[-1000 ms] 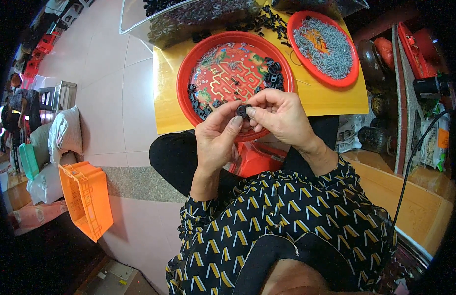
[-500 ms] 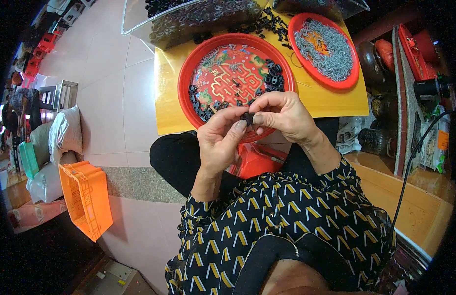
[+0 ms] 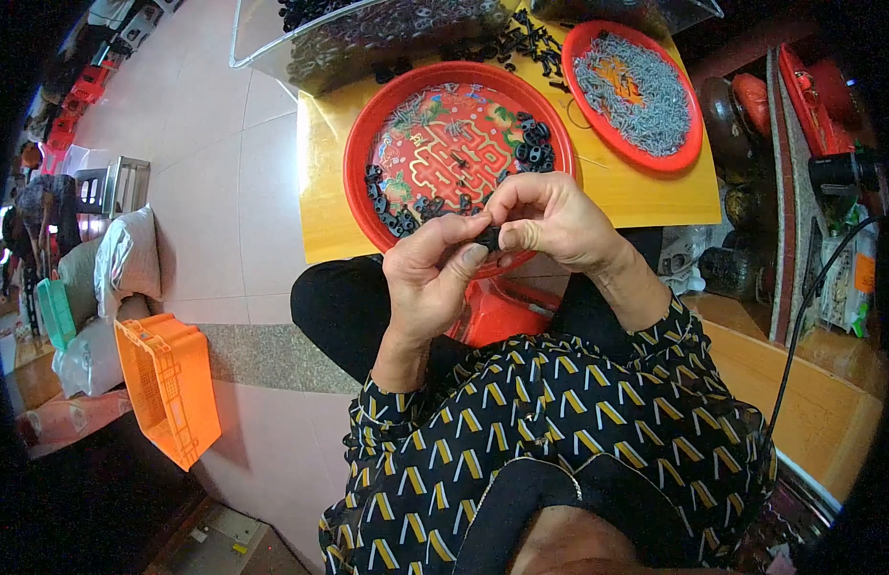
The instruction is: The person assembles plastic clips by inserting small pins into them by hand over a tray.
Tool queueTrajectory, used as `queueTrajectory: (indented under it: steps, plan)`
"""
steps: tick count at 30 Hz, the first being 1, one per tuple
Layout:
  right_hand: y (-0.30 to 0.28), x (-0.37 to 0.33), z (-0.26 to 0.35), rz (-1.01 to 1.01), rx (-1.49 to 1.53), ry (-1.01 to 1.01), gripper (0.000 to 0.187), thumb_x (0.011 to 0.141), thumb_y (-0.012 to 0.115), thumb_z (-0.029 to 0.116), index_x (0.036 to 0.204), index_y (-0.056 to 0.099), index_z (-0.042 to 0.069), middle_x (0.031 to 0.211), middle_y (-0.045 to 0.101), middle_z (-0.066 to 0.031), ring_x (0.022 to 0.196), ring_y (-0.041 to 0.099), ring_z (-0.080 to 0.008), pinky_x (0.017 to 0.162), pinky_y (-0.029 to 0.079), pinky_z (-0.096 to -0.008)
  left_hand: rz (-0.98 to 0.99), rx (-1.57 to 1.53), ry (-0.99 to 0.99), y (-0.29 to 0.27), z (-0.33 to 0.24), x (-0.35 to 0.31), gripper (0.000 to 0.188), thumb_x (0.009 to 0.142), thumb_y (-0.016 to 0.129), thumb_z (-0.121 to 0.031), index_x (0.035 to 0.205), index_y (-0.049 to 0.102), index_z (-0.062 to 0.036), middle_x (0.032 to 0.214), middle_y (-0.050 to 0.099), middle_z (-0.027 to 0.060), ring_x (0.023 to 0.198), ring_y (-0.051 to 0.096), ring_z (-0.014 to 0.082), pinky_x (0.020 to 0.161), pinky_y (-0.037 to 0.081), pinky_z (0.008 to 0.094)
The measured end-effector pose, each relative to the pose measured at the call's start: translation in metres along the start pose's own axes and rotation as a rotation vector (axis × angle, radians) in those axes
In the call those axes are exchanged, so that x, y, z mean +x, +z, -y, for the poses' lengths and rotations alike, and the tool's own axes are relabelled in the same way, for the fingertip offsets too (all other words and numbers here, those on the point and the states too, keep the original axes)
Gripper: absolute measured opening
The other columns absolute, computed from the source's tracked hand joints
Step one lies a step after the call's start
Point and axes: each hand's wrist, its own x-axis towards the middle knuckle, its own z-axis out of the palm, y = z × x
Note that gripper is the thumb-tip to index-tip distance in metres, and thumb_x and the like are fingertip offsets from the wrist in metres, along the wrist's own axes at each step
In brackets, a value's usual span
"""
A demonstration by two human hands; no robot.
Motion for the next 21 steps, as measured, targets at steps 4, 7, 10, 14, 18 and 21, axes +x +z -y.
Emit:
queueTrajectory:
  steps: [4, 7, 10, 14, 18, 21]
  plan:
    - [-0.001, 0.003, -0.003, -0.011, -0.064, -0.022, 0.021, 0.072, 0.067, 0.013, 0.084, 0.055, 0.001, 0.078, 0.056, -0.0034, 0.067, 0.056, -0.0097, 0.059, 0.048, -0.0207, -0.039, 0.070, 0.038, 0.002, 0.001, 0.000, 0.020, 0.071, 0.057, 0.007, 0.092, 0.058, 0.0052, 0.084, 0.060, 0.0097, 0.076, 0.057, 0.0124, 0.068, 0.045, 0.0225]
    - [-0.001, 0.003, -0.003, -0.017, -0.008, 0.000, 0.023, 0.071, 0.068, 0.014, 0.084, 0.055, 0.000, 0.079, 0.057, -0.0033, 0.068, 0.055, -0.0092, 0.060, 0.047, -0.0208, -0.033, 0.117, 0.055, 0.003, -0.001, 0.003, 0.020, 0.071, 0.058, 0.007, 0.091, 0.058, 0.0055, 0.083, 0.060, 0.0102, 0.076, 0.057, 0.0124, 0.068, 0.045, 0.0229]
    - [-0.005, 0.000, -0.006, -0.004, 0.066, -0.068, 0.025, 0.071, 0.068, 0.015, 0.084, 0.054, 0.000, 0.082, 0.057, -0.0039, 0.070, 0.056, -0.0096, 0.059, 0.048, -0.0208, 0.035, 0.059, 0.053, 0.006, -0.009, 0.008, 0.020, 0.071, 0.058, 0.008, 0.091, 0.058, 0.0057, 0.083, 0.060, 0.0103, 0.077, 0.057, 0.0121, 0.068, 0.045, 0.0228]
    - [-0.005, -0.001, -0.003, 0.009, 0.007, -0.117, 0.027, 0.069, 0.069, 0.016, 0.085, 0.055, 0.000, 0.083, 0.056, -0.0051, 0.072, 0.057, -0.0118, 0.060, 0.050, -0.0214, 0.053, -0.010, 0.035, 0.005, -0.009, 0.008, 0.019, 0.071, 0.056, 0.009, 0.090, 0.058, 0.0049, 0.083, 0.060, 0.0100, 0.078, 0.057, 0.0127, 0.068, 0.045, 0.0231]
    - [-0.003, -0.003, -0.004, 0.026, 0.083, 0.018, 0.025, 0.070, 0.069, 0.015, 0.084, 0.055, 0.000, 0.080, 0.054, -0.0039, 0.073, 0.056, -0.0122, 0.061, 0.051, -0.0231, 0.047, 0.030, 0.045, 0.003, -0.004, 0.004, 0.019, 0.071, 0.055, 0.010, 0.089, 0.058, 0.0047, 0.082, 0.060, 0.0096, 0.078, 0.056, 0.0124, 0.068, 0.045, 0.0230]
    - [-0.004, -0.002, -0.005, 0.063, -0.023, -0.024, 0.025, 0.070, 0.068, 0.015, 0.085, 0.055, -0.001, 0.080, 0.054, -0.0034, 0.073, 0.055, -0.0118, 0.062, 0.051, -0.0236, 0.024, 0.009, 0.001, 0.003, -0.002, 0.000, 0.018, 0.071, 0.055, 0.010, 0.088, 0.058, 0.0050, 0.082, 0.060, 0.0092, 0.076, 0.056, 0.0118, 0.067, 0.045, 0.0227]
